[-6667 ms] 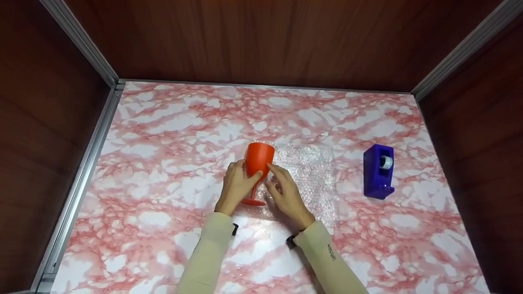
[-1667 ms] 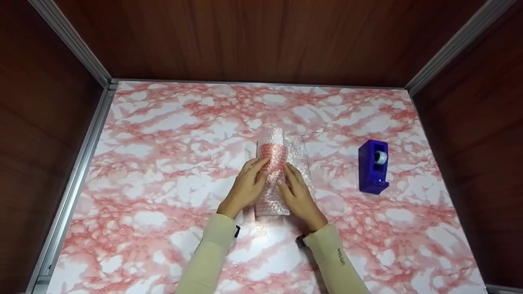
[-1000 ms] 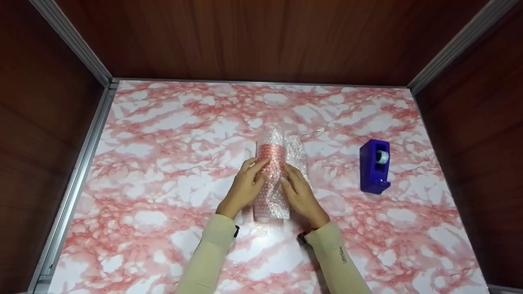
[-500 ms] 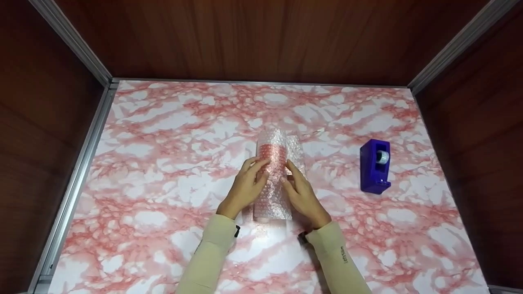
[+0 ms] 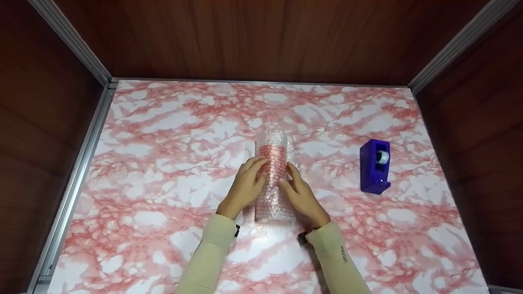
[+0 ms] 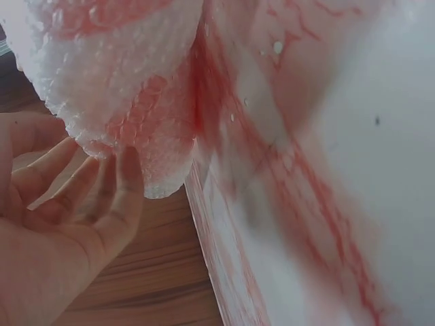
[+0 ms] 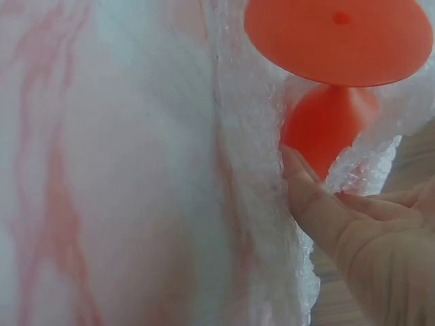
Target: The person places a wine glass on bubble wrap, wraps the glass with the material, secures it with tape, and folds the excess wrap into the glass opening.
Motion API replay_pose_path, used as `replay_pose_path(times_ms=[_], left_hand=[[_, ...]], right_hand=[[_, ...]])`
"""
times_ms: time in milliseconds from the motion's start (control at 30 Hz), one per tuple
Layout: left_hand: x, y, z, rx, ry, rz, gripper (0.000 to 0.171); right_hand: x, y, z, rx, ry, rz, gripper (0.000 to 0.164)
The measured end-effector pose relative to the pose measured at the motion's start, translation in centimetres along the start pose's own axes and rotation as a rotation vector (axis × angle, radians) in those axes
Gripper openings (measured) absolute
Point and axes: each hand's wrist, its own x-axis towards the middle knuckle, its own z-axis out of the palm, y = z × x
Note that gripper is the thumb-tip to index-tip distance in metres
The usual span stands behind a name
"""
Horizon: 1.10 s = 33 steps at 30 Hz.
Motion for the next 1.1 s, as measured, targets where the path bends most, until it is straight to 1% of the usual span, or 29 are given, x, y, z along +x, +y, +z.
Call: replay_pose_path(times_ms=[100, 167, 267, 367, 433, 533, 633, 800, 867, 933, 1033, 1100], left_hand=[[0.1, -0.1, 0.2, 0.016, 0.002, -0.01, 0.038], [0.1, -0.2, 0.2, 0.003, 0.013, -0.006, 0.038], [0.0, -0.3, 0.3, -0.019, 0.023, -0.004, 0.038], [-0.1, -0.4, 0.4, -0.02, 0.036, -0.006, 0.038], [-0.2, -0.3, 0.5, -0.013, 0.048, -0.002, 0.038], [-0.2, -0.3, 0.6, -0.012, 0.063, 0.0, 0.038], [-0.1, -0.2, 0.6, -0.007, 0.068, 0.002, 0.038], [0.2, -0.2, 0.4, 0.008, 0.046, 0.007, 0.04], [0.3, -0.3, 0.1, 0.015, 0.037, 0.01, 0.04], [0.5, -0.5, -0.1, 0.021, 0.036, 0.02, 0.04], [0.6, -0.7, -0.5, 0.027, 0.032, 0.033, 0.041], [0.6, -0.8, -0.7, 0.026, 0.024, 0.038, 0.042]], right_hand=[[0.1, 0.0, -0.1, -0.012, -0.002, 0.013, 0.063], [0.1, 0.0, -0.2, -0.025, -0.011, 0.02, 0.061], [0.3, -0.2, -0.5, -0.057, -0.043, 0.043, 0.066], [0.5, -0.2, -0.8, -0.053, -0.076, 0.067, 0.072], [0.6, -0.2, -0.8, -0.042, -0.086, 0.084, 0.072], [0.7, 0.0, -0.9, -0.023, -0.082, 0.092, 0.071], [0.7, 0.0, -0.8, -0.037, -0.064, 0.072, 0.067], [0.6, -0.5, -0.6, -0.076, -0.021, 0.039, 0.062], [0.5, -0.8, -0.5, -0.031, -0.034, 0.04, 0.06], [0.3, -1.0, -0.3, 0.04, -0.063, 0.05, 0.06], [0.0, -1.0, 0.1, 0.129, -0.105, 0.058, 0.063], [-0.1, -0.9, 0.3, 0.15, -0.114, 0.05, 0.066]])
